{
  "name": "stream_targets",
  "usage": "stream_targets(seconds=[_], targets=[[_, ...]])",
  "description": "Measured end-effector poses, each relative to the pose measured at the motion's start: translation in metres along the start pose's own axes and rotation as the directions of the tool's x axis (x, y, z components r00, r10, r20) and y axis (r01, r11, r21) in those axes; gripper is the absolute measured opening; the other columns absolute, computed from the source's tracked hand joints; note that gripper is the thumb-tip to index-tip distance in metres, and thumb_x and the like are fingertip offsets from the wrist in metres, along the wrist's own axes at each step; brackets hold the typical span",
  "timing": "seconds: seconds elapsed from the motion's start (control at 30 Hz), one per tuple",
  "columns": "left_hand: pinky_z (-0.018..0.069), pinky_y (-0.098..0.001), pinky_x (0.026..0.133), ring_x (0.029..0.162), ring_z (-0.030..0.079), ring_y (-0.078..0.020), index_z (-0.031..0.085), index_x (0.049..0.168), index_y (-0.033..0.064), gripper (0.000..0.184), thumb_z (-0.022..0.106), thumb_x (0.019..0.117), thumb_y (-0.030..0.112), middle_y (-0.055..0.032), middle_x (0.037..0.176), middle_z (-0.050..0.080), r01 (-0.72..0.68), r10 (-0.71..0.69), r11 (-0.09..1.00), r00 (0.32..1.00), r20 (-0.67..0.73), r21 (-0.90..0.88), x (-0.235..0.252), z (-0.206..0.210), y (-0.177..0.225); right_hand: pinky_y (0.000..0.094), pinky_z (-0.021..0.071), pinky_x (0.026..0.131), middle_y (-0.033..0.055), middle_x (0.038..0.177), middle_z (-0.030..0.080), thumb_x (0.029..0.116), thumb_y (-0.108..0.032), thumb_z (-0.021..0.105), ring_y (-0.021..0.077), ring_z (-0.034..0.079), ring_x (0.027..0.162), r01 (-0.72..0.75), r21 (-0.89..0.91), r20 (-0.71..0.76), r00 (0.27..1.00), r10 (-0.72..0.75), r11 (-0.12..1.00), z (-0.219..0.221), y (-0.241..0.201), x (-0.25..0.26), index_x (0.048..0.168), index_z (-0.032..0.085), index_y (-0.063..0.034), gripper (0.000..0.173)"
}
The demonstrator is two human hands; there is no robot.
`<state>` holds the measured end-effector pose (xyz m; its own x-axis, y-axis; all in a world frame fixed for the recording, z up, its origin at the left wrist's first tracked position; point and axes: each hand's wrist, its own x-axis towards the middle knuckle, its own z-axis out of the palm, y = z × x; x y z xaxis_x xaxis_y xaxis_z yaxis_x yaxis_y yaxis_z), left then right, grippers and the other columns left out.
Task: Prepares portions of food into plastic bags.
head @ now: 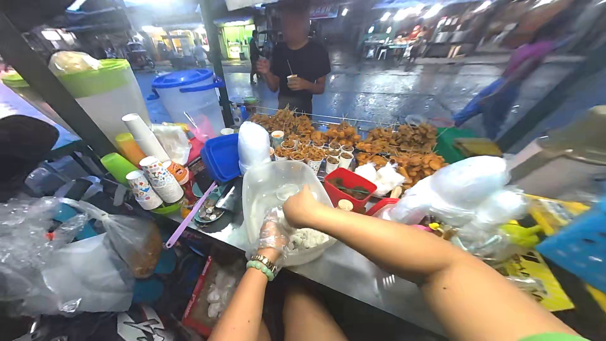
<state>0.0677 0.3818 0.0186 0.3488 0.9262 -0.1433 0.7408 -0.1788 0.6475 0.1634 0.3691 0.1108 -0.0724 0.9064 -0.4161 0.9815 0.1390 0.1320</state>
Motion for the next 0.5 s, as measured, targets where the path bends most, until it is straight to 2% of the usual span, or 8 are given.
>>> stream_targets(seconds=[0.07,0.17,0.23,0.27,0.33,0.4,0.5], targets=[[0.0495,-0.0462,0.107,0.124,0.062,-0.0319,0.047,0.146,-0.0007,0.063,0.074,0.0903,0.009,-0.0219,0.139,0.059,0.052,-0.051,0.998,0.999,0.014,-0.027,-0.004,-0.002,0.002,0.0748,0.0365,0.099,0.0305,0.116,0.066,0.0992,-0.012,0.06,0.0501,0.06,0.115,0.013,-0.108,0.027,1.0,-0.011,0.994,-0.001,-0.014,0.002,0.105,0.068,0.011,0.025],[0.0523,-0.046,0.102,0.115,0.066,-0.031,0.052,0.143,0.0011,0.059,0.076,0.0897,0.011,-0.0204,0.131,0.064,0.135,-0.133,0.99,0.99,0.047,-0.028,0.0,-0.007,0.004,0.0705,0.0385,0.098,0.0295,0.115,0.065,0.1006,-0.011,0.057,0.0474,0.06,0.113,0.003,-0.208,0.026,1.0,0.002,0.978,-0.006,-0.02,0.004,0.104,0.066,0.0118,0.025],[0.0533,-0.0459,0.1,0.111,0.068,-0.03,0.054,0.142,0.0024,0.055,0.074,0.0921,0.014,-0.0191,0.127,0.066,0.16,-0.156,0.986,0.986,0.064,-0.054,0.005,-0.007,0.002,0.0689,0.0398,0.097,0.0292,0.113,0.065,0.1008,-0.01,0.055,0.0463,0.061,0.112,-0.022,-0.228,0.014,1.0,0.026,0.973,-0.012,-0.017,0.0,0.103,0.065,0.0121,0.024],[0.0556,-0.0456,0.096,0.105,0.07,-0.0292,0.055,0.14,0.0028,0.052,0.074,0.0927,0.014,-0.0185,0.123,0.068,0.17,-0.164,0.981,0.984,0.062,-0.09,0.007,-0.006,0.001,0.0685,0.0399,0.096,0.0288,0.113,0.065,0.1007,-0.008,0.055,0.0458,0.061,0.111,-0.031,-0.227,0.012,0.999,0.034,0.973,-0.014,-0.015,-0.003,0.103,0.065,0.0119,0.023],[0.0574,-0.0449,0.092,0.099,0.072,-0.0288,0.053,0.144,0.0046,0.058,0.075,0.091,0.012,-0.0189,0.122,0.068,0.182,-0.176,0.972,0.983,0.058,-0.149,0.008,-0.005,-0.001,0.0687,0.0394,0.097,0.0282,0.112,0.066,0.1001,-0.006,0.054,0.0453,0.061,0.111,-0.034,-0.208,-0.004,0.999,0.034,0.978,-0.017,-0.011,-0.012,0.103,0.065,0.0114,0.021],[0.0571,-0.0453,0.092,0.102,0.071,-0.0299,0.048,0.15,0.0077,0.067,0.076,0.0895,0.009,-0.0203,0.128,0.065,0.181,-0.177,0.968,0.983,0.04,-0.171,0.006,-0.006,-0.002,0.0702,0.0367,0.101,0.0286,0.113,0.066,0.1002,-0.003,0.052,0.0459,0.061,0.112,-0.031,-0.141,-0.058,0.998,0.023,0.989,-0.019,-0.006,-0.027,0.105,0.065,0.0117,0.02],[0.0523,-0.0467,0.103,0.12,0.065,-0.0324,0.044,0.155,0.0112,0.07,0.073,0.0914,0.008,-0.0207,0.144,0.056,0.186,-0.186,0.967,0.982,0.017,-0.176,0.008,-0.007,-0.004,0.0675,0.036,0.103,0.0267,0.109,0.068,0.1006,-0.002,0.051,0.0441,0.063,0.11,-0.079,-0.038,-0.152,0.986,0.072,0.996,-0.026,0.006,-0.055,0.103,0.066,0.0101,0.02]])
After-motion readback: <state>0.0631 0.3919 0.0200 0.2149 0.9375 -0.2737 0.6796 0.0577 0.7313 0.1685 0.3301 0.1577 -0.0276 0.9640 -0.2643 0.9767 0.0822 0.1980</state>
